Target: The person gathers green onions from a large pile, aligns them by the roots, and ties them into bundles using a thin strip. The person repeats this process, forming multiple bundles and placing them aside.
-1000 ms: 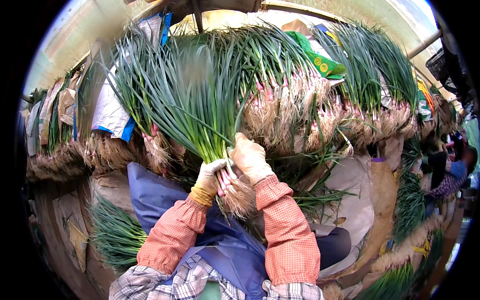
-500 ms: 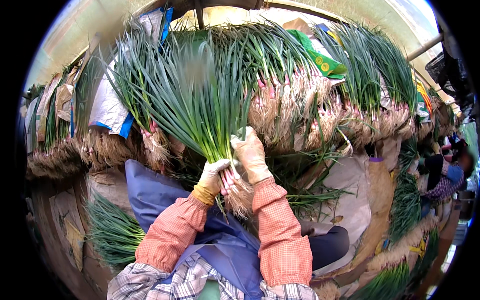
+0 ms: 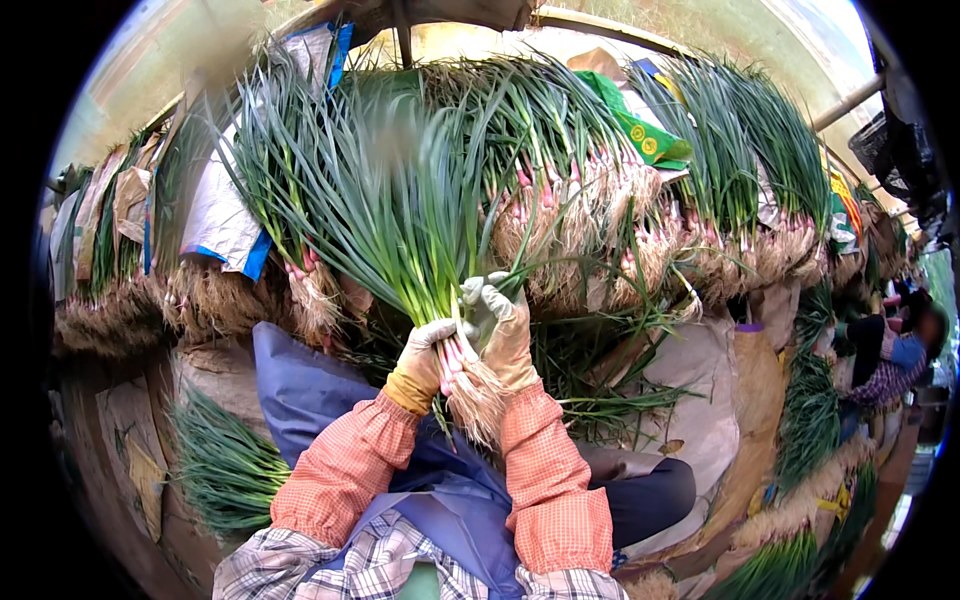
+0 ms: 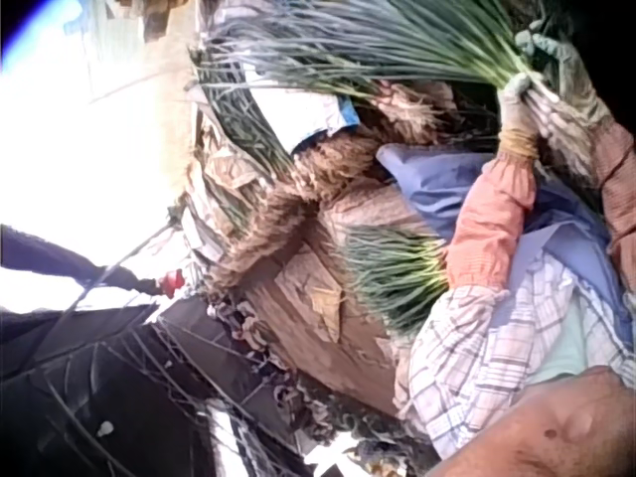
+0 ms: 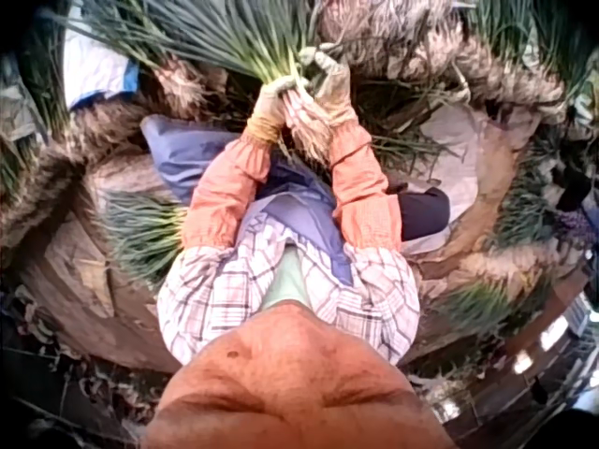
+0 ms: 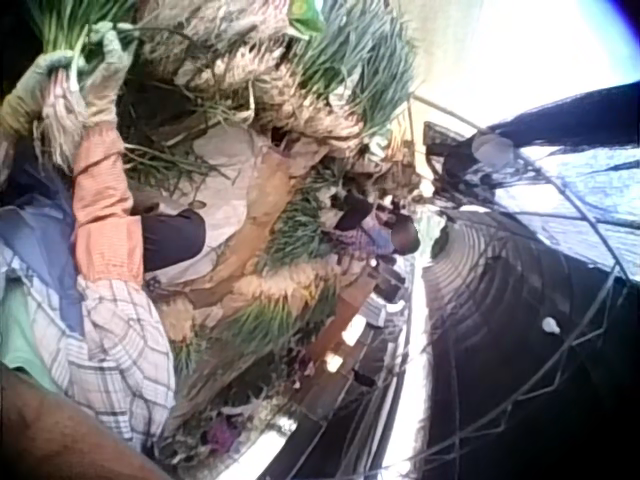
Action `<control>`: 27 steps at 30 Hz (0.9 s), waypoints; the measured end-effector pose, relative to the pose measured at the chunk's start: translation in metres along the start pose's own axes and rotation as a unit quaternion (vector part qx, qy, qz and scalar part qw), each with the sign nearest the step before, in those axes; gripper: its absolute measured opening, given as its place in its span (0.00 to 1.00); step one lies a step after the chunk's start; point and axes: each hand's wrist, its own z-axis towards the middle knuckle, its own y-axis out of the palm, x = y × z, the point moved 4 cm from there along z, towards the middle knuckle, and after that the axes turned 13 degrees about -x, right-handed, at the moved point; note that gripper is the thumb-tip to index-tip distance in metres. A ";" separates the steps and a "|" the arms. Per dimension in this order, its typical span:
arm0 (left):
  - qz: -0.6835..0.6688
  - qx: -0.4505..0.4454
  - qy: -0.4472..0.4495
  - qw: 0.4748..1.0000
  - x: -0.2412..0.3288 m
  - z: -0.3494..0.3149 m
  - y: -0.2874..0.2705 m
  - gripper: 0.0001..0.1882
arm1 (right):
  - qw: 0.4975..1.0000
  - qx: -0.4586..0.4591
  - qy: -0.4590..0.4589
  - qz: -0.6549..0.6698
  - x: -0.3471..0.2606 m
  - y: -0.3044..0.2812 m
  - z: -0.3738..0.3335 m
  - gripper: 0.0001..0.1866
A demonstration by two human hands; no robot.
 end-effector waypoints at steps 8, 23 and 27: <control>-0.054 0.000 0.047 0.997 0.002 -0.009 0.026 0.14 | 0.995 0.045 -0.017 0.082 0.010 -0.052 0.019 0.04; -0.042 0.036 0.051 0.997 0.000 -0.014 0.027 0.13 | 0.576 -0.107 -0.135 -0.799 -0.009 -0.018 -0.006 0.07; -0.077 -0.031 0.030 0.996 -0.001 -0.019 0.032 0.14 | 0.564 0.039 -0.158 -0.810 -0.008 -0.054 0.013 0.12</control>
